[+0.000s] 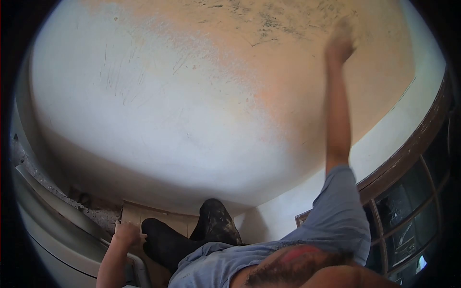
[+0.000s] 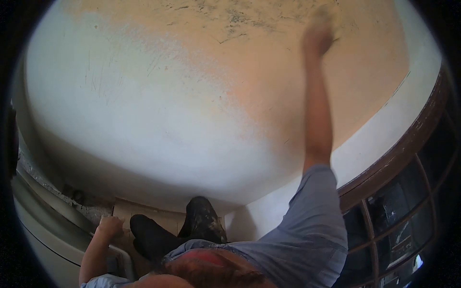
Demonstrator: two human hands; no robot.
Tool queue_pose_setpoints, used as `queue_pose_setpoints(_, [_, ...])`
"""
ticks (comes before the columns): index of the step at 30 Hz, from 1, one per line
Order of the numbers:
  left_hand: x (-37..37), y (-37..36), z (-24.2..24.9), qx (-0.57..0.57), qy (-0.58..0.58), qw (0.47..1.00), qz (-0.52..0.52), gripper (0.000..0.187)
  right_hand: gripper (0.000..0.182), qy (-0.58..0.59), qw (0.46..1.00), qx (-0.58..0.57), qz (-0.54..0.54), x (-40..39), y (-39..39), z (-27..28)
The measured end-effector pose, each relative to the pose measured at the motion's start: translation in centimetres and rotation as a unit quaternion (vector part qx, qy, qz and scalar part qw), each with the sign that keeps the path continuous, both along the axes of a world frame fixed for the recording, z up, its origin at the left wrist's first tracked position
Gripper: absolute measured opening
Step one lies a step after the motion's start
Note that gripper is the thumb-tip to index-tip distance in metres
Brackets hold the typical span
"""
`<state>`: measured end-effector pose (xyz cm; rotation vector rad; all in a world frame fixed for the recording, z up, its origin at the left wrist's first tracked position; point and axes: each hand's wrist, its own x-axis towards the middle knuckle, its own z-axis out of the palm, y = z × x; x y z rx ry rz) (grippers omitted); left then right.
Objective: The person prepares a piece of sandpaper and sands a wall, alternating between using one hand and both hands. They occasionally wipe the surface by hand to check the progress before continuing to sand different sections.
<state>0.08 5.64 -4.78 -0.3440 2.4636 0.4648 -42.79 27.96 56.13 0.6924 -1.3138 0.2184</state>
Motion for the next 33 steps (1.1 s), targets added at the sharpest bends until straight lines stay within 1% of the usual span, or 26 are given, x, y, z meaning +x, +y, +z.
queue_pose_setpoints(1, [0.1,0.1,0.2,-0.021,0.029,0.999,-0.023,0.062,0.048,-0.007,0.999,0.038,-0.031,1.2,-0.6,-6.7])
queue_pose_setpoints(2, [0.3,0.1,0.4,-0.044,0.057,0.996,-0.046,0.058,0.049,0.13,0.972,0.119,-0.158,2.0,-0.8,-12.7])
queue_pose_setpoints(3, [0.2,0.1,0.8,-0.045,0.053,0.996,-0.047,0.058,0.048,0.034,0.976,0.206,-0.053,3.5,-0.3,-17.7])
queue_pose_setpoints(4, [-0.1,0.2,1.4,-0.027,0.02,0.999,-0.031,0.061,0.048,0.032,0.977,0.206,-0.052,3.6,0.1,-17.8])
queue_pose_setpoints(6, [-0.1,0.5,2.0,-0.006,-0.016,1.0,-0.01,0.065,0.044,0.001,0.945,0.325,-0.022,3.6,1.5,-16.7])
queue_pose_setpoints(7, [-0.1,0.6,2.1,-0.004,-0.004,1.0,-0.012,0.064,0.044,0.062,0.952,0.299,-0.016,2.4,1.9,-13.6])
queue_pose_setpoints(8, [-0.1,0.7,2.2,0.0,0.01,1.0,-0.01,0.064,0.045,0.124,0.954,0.271,-0.008,0.6,1.5,-8.7])
queue_pose_setpoints(9, [-0.1,0.8,1.9,0.003,0.009,1.0,-0.006,0.064,0.038,0.122,0.973,0.182,-0.075,0.3,0.9,-3.8])
queue_pose_setpoints(10, [-0.3,0.7,1.5,-0.003,0.008,1.0,-0.01,0.064,0.035,0.047,0.992,0.115,0.037,0.2,0.1,2.0])
queue_pose_setpoints(11, [-0.4,0.7,1.3,-0.011,0.007,1.0,-0.018,0.064,0.044,-0.045,0.991,0.025,-0.123,2.4,-0.4,6.1])
queue_pose_setpoints(12, [-0.5,0.6,1.3,-0.012,0.006,1.0,-0.022,0.064,0.05,-0.009,0.991,0.017,-0.132,0.9,0.3,11.9])
queue_pose_setpoints(13, [-0.5,0.5,1.5,-0.019,0.001,1.0,-0.024,0.064,0.05,-0.008,0.991,0.016,-0.134,0.3,-0.3,12.4])
queue_pose_setpoints(15, [-0.3,0.6,1.8,-0.02,-0.004,1.0,-0.022,0.064,0.039,0.076,0.993,-0.062,-0.064,0.1,-2.7,11.8])
queue_pose_setpoints(16, [-0.3,0.6,2.0,-0.015,0.004,1.0,-0.014,0.064,0.034,0.011,0.996,-0.032,-0.077,1.4,-4.0,8.0])
queue_pose_setpoints(18, [0.2,0.5,2.0,-0.009,0.009,1.0,0.001,0.064,0.03,-0.122,0.992,0.024,-0.029,3.7,-6.9,-2.9])
queue_pose_setpoints(19, [0.1,0.4,2.0,-0.007,0.0,1.0,-0.001,0.065,0.029,-0.008,0.992,0.12,0.024,2.4,-7.4,-8.2])
queue_pose_setpoints(21, [0.2,0.3,2.1,-0.012,-0.009,1.0,-0.01,0.065,0.028,0.119,0.951,0.285,0.01,6.6,-7.7,-13.8])
queue_pose_setpoints(22, [0.4,0.5,2.0,-0.012,0.006,1.0,-0.009,0.065,0.028,0.099,0.938,0.324,0.07,8.6,-8.1,-14.2])
queue_pose_setpoints(23, [0.3,0.4,2.2,-0.011,0.022,1.0,-0.005,0.065,0.028,0.104,0.939,0.319,0.07,7.9,-7.6,-12.5])
queue_pose_setpoints(25, [0.3,0.4,2.9,-0.004,0.019,1.0,0.002,0.065,0.03,0.062,0.921,0.382,0.033,4.4,-5.6,-6.7])
queue_pose_setpoints(27, [0.3,0.4,2.6,0.008,0.015,1.0,0.006,0.065,0.032,-0.012,0.977,0.206,0.061,2.9,-5.8,0.7])
queue_pose_setpoints(28, [0.2,0.3,1.8,-0.006,0.023,1.0,0.0,0.064,0.032,-0.037,0.992,0.117,0.017,3.2,-5.7,4.9])
queue_pose_setpoints(29, [0.1,0.2,1.4,-0.02,0.031,0.999,-0.006,0.064,0.032,-0.062,0.997,0.026,-0.026,3.5,-5.9,7.6])
queue_pose_setpoints(30, [0.1,0.2,1.3,-0.02,0.034,0.999,-0.002,0.064,0.032,-0.058,0.998,0.027,-0.023,3.3,-6.6,7.7])
queue_pose_setpoints(32, [0.1,0.2,1.3,-0.029,0.037,0.999,-0.02,0.064,0.031,0.061,0.997,-0.033,-0.023,3.0,-9.6,6.5])
queue_pose_setpoints(33, [0.2,0.4,1.5,-0.029,0.036,0.999,-0.015,0.064,0.034,-0.183,0.983,-0.014,-0.008,7.7,-12.2,3.2])
